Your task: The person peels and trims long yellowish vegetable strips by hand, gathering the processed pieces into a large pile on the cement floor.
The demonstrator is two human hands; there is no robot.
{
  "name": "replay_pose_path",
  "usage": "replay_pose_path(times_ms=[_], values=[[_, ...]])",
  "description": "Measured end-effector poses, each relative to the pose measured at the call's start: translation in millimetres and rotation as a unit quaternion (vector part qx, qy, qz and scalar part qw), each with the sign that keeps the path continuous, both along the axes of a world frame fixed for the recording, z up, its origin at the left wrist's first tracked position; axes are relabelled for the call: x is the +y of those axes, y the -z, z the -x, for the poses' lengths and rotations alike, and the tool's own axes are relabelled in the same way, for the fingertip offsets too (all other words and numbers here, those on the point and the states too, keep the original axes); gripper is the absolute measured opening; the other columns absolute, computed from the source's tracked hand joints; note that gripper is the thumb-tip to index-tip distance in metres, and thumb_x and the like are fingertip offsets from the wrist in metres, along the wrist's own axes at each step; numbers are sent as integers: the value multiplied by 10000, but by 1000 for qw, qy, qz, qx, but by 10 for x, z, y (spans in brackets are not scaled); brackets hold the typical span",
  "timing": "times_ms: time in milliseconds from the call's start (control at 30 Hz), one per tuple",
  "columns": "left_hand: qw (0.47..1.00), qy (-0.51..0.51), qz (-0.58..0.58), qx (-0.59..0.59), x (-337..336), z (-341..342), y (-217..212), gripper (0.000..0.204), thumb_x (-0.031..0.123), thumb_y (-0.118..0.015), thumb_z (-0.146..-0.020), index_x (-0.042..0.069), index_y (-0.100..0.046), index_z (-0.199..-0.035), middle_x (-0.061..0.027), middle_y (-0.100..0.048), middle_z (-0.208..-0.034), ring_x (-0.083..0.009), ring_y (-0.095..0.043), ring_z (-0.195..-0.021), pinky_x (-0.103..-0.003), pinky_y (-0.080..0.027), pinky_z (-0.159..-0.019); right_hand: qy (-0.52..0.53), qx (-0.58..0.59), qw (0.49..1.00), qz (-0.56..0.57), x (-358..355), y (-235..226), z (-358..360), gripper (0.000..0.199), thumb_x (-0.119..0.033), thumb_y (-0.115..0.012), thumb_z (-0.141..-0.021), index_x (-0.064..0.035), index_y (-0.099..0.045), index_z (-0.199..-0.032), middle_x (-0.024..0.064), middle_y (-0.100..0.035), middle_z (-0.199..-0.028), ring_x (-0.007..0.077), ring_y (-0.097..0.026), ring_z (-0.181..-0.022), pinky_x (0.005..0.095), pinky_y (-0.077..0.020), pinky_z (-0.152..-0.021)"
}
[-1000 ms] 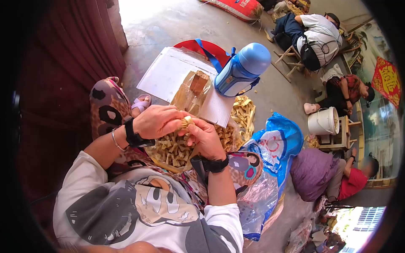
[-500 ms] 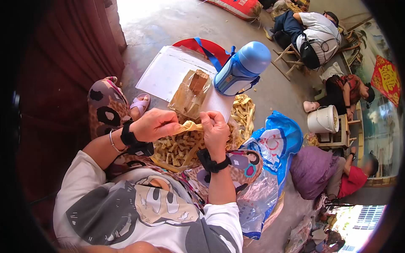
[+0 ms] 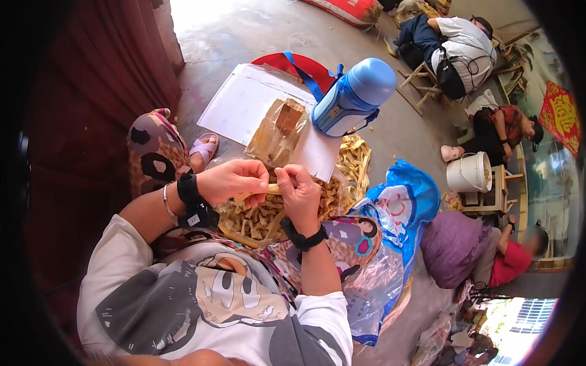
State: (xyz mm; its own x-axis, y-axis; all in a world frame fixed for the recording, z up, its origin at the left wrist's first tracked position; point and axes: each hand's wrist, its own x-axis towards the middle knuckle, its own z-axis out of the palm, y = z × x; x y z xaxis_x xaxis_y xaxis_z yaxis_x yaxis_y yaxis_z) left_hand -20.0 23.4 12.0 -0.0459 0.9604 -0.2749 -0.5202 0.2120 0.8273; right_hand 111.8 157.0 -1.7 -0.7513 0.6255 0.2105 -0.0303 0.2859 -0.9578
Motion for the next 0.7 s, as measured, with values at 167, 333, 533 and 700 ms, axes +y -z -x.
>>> replay_pose_path(times_ms=[167, 333, 533, 700], values=[[996, -2, -34, 82, -16, 117, -72, 41, 74, -535, -880, 34, -533, -871, -28, -599, -742, -62, -526, -630, -189, -403, -561, -38, -63, 996, -47, 105, -83, -38, 152, -158, -649, -888, -14, -604, -908, -9, -542, -637, 37, -473, -591, 194, -398, -526], [831, -123, -92, 534, -58, 240, -157, 75, 15, -581, -793, 37, -543, -854, -32, -599, -764, -133, -576, -685, -245, -456, -598, -143, -144, 979, 3, 320, -109, -78, 153, -175, -610, -909, -28, -609, -951, 3, -552, -650, 67, -502, -590, 224, -425, -550], [551, -242, -176, 779, 202, 310, -108, 201, 13, -649, -704, 57, -582, -889, -49, -599, -903, -239, -568, -917, -322, -469, -779, -24, -61, 990, -122, 326, -44, 143, 168, -185, -583, -908, -26, -587, -963, 97, -618, -719, 202, -585, -644, 289, -462, -595], [552, -113, -21, 826, 108, 385, -37, 154, 36, -621, -717, 67, -583, -863, -44, -599, -892, -228, -561, -924, -313, -470, -790, 34, -164, 957, -238, 350, -65, 116, 130, -143, -559, -887, -21, -573, -932, 173, -628, -772, 357, -602, -693, 392, -467, -603]])
